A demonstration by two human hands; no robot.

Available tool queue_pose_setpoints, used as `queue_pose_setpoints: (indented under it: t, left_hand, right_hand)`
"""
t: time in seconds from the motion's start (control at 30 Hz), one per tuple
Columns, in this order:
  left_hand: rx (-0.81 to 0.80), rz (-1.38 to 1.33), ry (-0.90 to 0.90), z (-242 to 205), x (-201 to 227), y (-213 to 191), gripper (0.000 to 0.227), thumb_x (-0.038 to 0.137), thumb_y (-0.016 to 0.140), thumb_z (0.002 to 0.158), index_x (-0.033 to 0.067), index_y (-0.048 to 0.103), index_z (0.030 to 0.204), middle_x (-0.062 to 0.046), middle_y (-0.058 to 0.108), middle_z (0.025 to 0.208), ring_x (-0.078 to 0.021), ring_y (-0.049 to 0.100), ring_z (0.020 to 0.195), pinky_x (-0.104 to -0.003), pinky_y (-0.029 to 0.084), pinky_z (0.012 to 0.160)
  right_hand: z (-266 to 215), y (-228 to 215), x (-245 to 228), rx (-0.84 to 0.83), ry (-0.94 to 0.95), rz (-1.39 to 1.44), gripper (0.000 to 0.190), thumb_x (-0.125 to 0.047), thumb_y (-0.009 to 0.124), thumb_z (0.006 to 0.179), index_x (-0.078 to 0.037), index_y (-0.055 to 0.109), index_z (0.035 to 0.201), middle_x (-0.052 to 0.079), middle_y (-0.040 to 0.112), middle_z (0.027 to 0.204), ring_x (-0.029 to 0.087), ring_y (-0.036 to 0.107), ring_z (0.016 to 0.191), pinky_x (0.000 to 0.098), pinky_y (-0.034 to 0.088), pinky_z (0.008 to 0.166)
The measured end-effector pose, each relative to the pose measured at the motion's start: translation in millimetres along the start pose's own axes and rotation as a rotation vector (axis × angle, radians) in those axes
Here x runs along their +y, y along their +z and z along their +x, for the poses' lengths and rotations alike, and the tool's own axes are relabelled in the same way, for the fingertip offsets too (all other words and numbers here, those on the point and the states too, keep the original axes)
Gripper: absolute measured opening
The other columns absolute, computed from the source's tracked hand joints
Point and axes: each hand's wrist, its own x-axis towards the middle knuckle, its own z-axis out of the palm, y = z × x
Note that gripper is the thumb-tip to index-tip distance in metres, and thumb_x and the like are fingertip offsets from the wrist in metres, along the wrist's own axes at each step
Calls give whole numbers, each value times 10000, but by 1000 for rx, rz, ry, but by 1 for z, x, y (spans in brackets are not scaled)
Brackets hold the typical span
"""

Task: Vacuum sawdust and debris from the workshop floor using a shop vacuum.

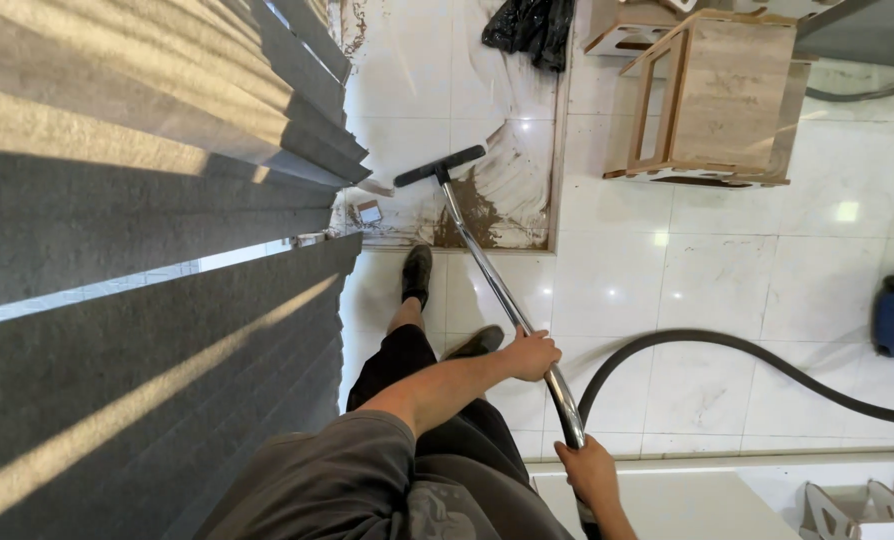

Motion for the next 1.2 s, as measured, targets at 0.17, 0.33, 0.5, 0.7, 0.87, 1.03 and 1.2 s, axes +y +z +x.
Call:
queue_pose_setpoints:
  t: [0.17,0.33,0.5,0.7,0.87,1.03,1.2]
  left_hand:
    - [339,127,-42,23,-112,-52,116,133,600,949,184,684,1011,-36,671,1131,-252,558,1275,-612,410,1062]
    - [717,-46,-112,-35,-165,-192,386,46,544,962,57,597,1345,-224,553,1388,-416,608,1266,-568,522,1031]
    - [822,-249,-269,-136,-184,-277,524,58,557,961,46,468,1478,-227,455,1501,-436,540,1344,-514,537,1054]
    - [908,-323,-383,-175,-240,-240,500,66,549,982,89,497,1479,-192,488,1491,-390,577,1307,-479,578,977]
    - [940,-332,-382,-187,-250,-236,499,63,595,949,85,528,1443,-202,522,1446,-422,604,1251,-502,598,925]
    - [976,-266,-344,-162,-268,-211,510,75,625,885,104,545,1387,-194,542,1417,-431,617,1224,-510,597,928]
    - [896,-147,-327,-131,-251,-219,487,137,612,911,147,553,1394,-161,564,1393,-398,657,1193,-485,602,929]
  right_hand:
    - [69,34,-107,60,-104,165,407,-401,685,812,-26,674,969,126,716,655,262,722,566,390,565,696]
    - [159,18,-271,144,-269,251,438,-392,755,817,-6,691,1015,131,706,650,264,740,566,416,582,698]
    - [214,-46,-444,256,-425,333,491,-415,773,816,16,677,1031,135,687,630,321,755,678,440,558,762]
    - [270,-82,-611,330,-516,367,317,-364,749,819,-51,741,765,66,650,496,278,741,566,359,580,648]
    - [295,-80,-662,285,-455,584,206,-258,777,791,-59,740,832,92,626,510,235,683,416,336,577,418]
    - [307,-30,-596,135,-418,606,266,-202,714,847,55,691,910,170,614,572,295,677,429,396,575,416]
    - [187,-26,-479,107,-349,291,620,-413,788,856,102,695,1188,263,718,1166,439,640,1204,551,523,997]
